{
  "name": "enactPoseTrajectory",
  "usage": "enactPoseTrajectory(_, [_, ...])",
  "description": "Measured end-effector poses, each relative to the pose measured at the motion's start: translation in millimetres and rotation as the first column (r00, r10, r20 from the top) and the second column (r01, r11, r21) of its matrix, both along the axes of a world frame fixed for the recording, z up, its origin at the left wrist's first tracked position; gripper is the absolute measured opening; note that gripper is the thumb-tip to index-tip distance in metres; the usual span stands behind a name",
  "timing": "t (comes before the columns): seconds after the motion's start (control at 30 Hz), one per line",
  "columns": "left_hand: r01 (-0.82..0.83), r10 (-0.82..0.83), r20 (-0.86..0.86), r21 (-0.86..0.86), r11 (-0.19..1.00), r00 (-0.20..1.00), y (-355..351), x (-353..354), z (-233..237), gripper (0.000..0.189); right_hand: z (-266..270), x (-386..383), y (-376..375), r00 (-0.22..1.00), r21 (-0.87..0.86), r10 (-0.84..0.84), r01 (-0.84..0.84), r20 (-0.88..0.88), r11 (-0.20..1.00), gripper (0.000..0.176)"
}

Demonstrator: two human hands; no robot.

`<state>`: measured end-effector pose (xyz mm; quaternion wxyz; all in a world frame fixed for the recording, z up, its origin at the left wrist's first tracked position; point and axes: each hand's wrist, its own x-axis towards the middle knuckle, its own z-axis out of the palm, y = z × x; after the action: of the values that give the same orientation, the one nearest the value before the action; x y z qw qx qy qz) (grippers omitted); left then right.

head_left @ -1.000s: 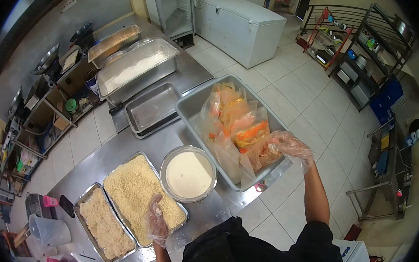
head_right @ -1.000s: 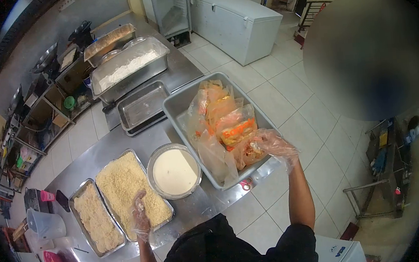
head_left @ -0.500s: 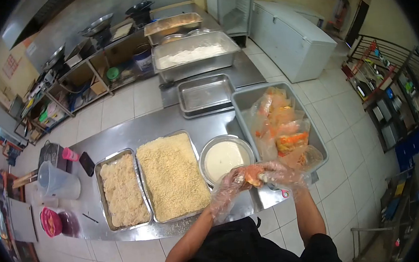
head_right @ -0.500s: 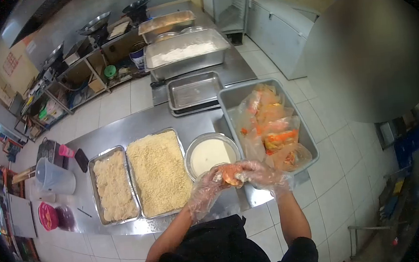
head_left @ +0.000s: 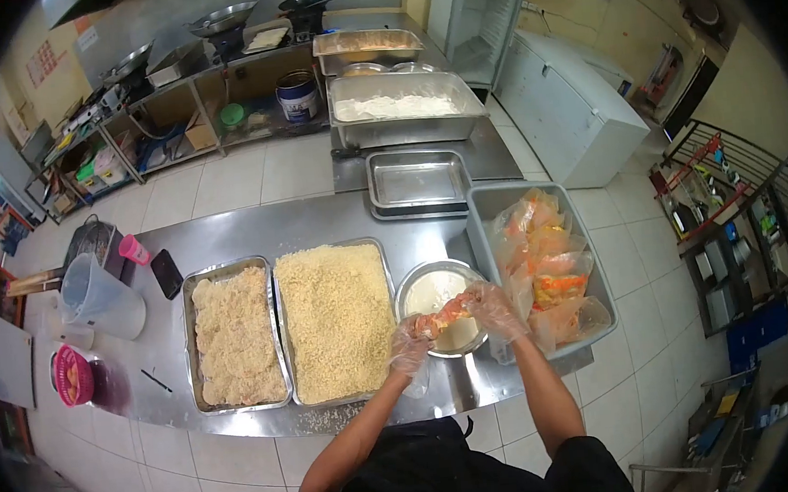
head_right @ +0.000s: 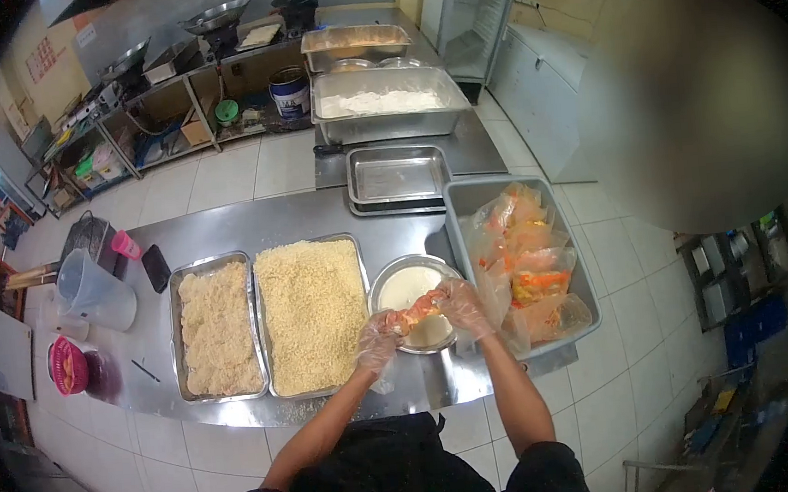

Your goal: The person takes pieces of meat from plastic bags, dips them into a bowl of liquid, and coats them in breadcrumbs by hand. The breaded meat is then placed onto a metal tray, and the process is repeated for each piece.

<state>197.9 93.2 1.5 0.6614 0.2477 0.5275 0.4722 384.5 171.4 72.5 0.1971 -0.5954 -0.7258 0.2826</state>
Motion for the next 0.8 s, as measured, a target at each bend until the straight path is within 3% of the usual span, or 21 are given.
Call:
enactPoseTrajectory(0.03, [0.097,-0.043,-0.345,0.142,0.985,0.937,5.9,-4.3,-17.7,0.038,-22.4,-3.6,7.8,0.997,0.004,-0.036,0.036,0.065,0.999,0.019])
enactPoseTrajectory(0.07, [0.234,-0.025,-0.651,0.236,0.943,0.759,10.0,-9.5,-43.9,0.042,-50.3,-4.9,17.5,0.989,0.010,-0.076,0.075,0.129,0.997,0.019])
enactPoseTrajectory(0.1, [0.388,0.052,-0.870,0.271,0.881,0.490,9.2,-13.7,-58.9,0.046,-70.9,-5.3,25.4,0.974,0.020,-0.118,0.116,0.191,0.993,0.019])
enactPoseTrajectory(0.17, [0.156,0.071,-0.553,0.353,0.923,0.830,-4.4,-21.3,-59.0,0.052,-89.6,-9.8,34.0,0.950,0.051,-0.085,0.073,0.299,0.996,0.018])
enactPoseTrajectory(0.2, [0.036,0.093,-0.347,0.347,0.937,0.933,-9.2,-28.1,-57.3,0.055,-97.9,-11.8,36.7,0.934,0.063,-0.072,0.053,0.351,0.997,0.018])
enactPoseTrajectory(0.23, [0.121,0.098,-0.463,0.421,0.899,0.881,-19.6,-43.1,-36.7,0.057,-111.8,-11.9,38.4,0.921,0.126,-0.072,0.025,0.382,0.992,0.019])
enactPoseTrajectory(0.3, [0.039,0.106,-0.315,0.421,0.906,0.943,-38.1,-65.1,-25.8,0.053,-135.2,-11.2,37.3,0.892,0.243,-0.078,-0.037,0.445,0.969,0.022])
enactPoseTrajectory(0.4, [-0.033,0.118,-0.189,0.403,0.915,0.975,-62.2,-99.0,-8.9,0.046,-135.2,-9.5,34.2,0.825,0.207,-0.077,-0.049,0.560,0.977,0.031])
enactPoseTrajectory(0.53, [-0.103,0.159,-0.138,0.341,0.934,0.978,-88.6,-142.4,8.2,0.040,-112.6,0.6,46.9,0.841,0.211,-0.003,-0.132,0.541,0.968,0.030])
enactPoseTrajectory(0.57, [-0.127,0.193,-0.126,0.405,0.906,0.973,-93.7,-151.3,-0.1,0.039,-101.7,4.0,49.3,0.843,0.208,0.018,-0.153,0.537,0.966,0.030])
enactPoseTrajectory(0.67, [-0.179,0.217,-0.104,0.287,0.941,0.971,-106.0,-176.3,-6.7,0.038,-7.9,-4.3,41.0,0.895,0.132,0.168,-0.241,0.413,0.961,0.026])
enactPoseTrajectory(0.73, [-0.149,0.196,-0.190,0.234,0.961,0.962,-107.9,-189.0,-23.1,0.040,58.9,-19.8,25.0,0.943,0.018,0.106,-0.117,0.315,0.993,0.023])
enactPoseTrajectory(0.8, [-0.086,0.136,-0.261,0.194,0.977,0.956,-109.0,-198.6,-33.6,0.046,112.1,-30.1,15.0,0.916,0.063,0.037,-0.067,0.399,0.996,0.021])
